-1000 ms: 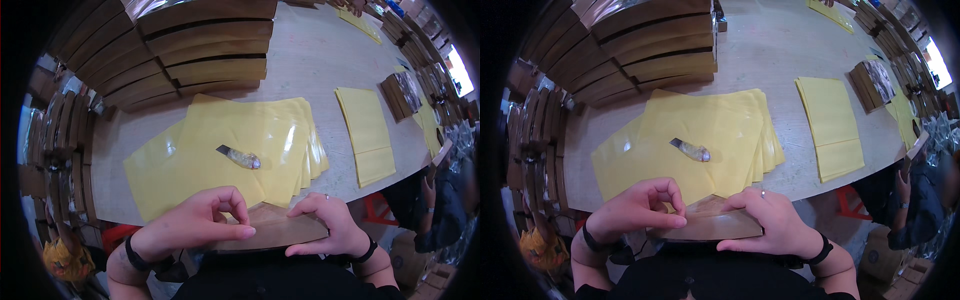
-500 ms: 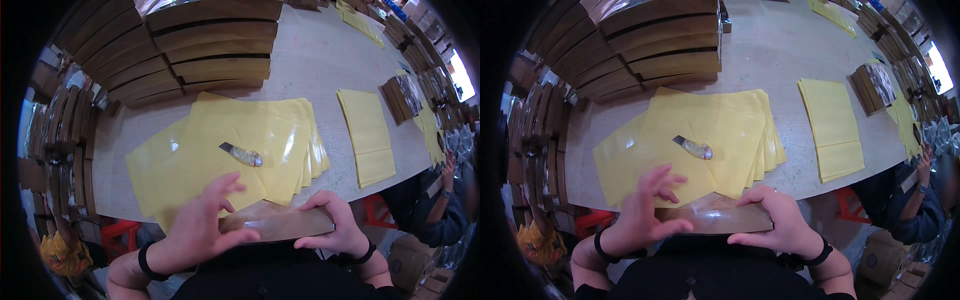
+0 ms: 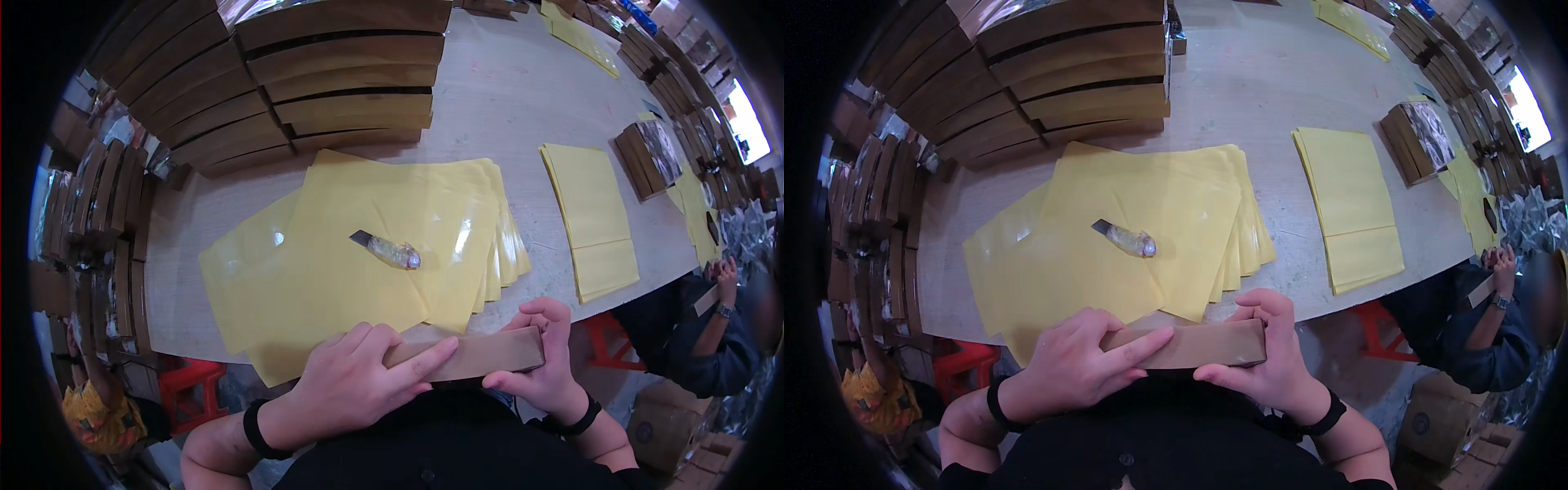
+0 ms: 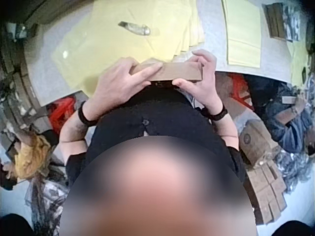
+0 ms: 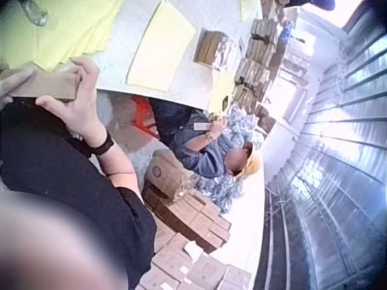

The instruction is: Packaging decorative ornaments and craft items into gift boxes and sealing them with tape.

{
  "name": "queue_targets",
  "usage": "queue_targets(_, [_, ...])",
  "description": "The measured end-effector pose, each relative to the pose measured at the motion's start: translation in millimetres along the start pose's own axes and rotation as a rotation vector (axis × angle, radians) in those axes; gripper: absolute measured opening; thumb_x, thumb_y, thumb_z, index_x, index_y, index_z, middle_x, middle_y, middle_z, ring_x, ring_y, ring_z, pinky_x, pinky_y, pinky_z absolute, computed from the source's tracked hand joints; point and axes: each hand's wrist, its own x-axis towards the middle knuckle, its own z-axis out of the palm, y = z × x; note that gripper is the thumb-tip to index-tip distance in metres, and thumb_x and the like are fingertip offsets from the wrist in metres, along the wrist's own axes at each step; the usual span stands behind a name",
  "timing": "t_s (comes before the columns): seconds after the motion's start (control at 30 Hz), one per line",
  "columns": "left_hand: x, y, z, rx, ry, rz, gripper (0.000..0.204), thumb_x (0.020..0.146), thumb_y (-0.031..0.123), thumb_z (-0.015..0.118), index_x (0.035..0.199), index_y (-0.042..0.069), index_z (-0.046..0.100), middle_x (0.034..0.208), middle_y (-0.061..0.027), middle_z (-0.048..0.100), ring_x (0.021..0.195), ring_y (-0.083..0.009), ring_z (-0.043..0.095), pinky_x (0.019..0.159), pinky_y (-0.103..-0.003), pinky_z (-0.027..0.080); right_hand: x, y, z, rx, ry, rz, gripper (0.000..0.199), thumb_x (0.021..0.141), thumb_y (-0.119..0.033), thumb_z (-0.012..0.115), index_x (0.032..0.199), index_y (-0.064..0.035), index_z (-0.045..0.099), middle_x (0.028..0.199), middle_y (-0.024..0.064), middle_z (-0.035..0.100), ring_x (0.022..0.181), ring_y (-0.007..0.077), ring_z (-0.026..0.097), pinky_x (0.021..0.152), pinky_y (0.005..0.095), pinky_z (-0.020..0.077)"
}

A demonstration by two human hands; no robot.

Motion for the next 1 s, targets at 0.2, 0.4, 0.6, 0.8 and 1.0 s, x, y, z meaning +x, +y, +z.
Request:
queue_targets(0.2, [10,-4,-6,-0.252,-0.126,-0.166,0.056,0.072,0.046,0.078,0.116,0.013,0.065,0.086,-0.0091,0.053,0.077,-0.0255,0.056,0.065,-0.035,0.047,10,-11,-4,-0.168,-0.163,-0.162,0.09,0.061,-0.034,0.093,0.127,-0.0047,0.039,0.101,0.0064,0.054,0.084,0.0132,0.057,0.073,0.0271,0.0492])
queue_targets(0.4, [-33,-11,13,-0.38,0.593,-0.138,0.064,0.072,0.025,0.085,0.123,0.005,0.051,0.106,-0.0134,0.06,0.096,-0.0274,0.062,0.082,-0.037,0.051,-5,1,11,0.187,0.116,-0.193,0.089,0.064,-0.045,0.088,0.123,-0.0057,0.035,0.104,0.0081,0.056,0.085,0.0157,0.059,0.078,0.0282,0.0488])
queue_targets(0.6, [-122,-29,69,-0.583,0.47,-0.346,0.064,0.072,0.023,0.083,0.126,0.005,0.053,0.102,-0.0123,0.062,0.086,-0.0271,0.062,0.077,-0.036,0.052,1,13,10,0.42,-0.039,-0.137,0.068,0.074,-0.045,0.082,0.119,-0.007,0.048,0.11,0.009,0.058,0.099,0.0224,0.057,0.089,0.0368,0.0457])
queue_targets(0.8, [-79,-17,4,-0.164,0.352,0.034,0.051,0.075,0.025,0.075,0.122,0.011,0.063,0.093,-0.0031,0.064,0.073,-0.02,0.061,0.061,-0.03,0.051,8,32,-24,-0.311,-0.508,-0.143,0.053,0.072,-0.034,0.082,0.114,-0.0095,0.064,0.119,0.0059,0.059,0.117,0.0279,0.046,0.104,0.0398,0.0306])
queue_targets(1.0, [-52,-28,-14,-0.285,0.078,0.135,0.057,0.082,0.022,0.068,0.135,0.011,0.054,0.113,-0.0038,0.064,0.089,-0.0209,0.063,0.07,-0.03,0.051,91,16,-25,-0.033,-0.367,0.113,0.054,0.076,-0.027,0.079,0.12,-0.0017,0.06,0.109,0.0127,0.06,0.107,0.0255,0.055,0.094,0.0355,0.0413])
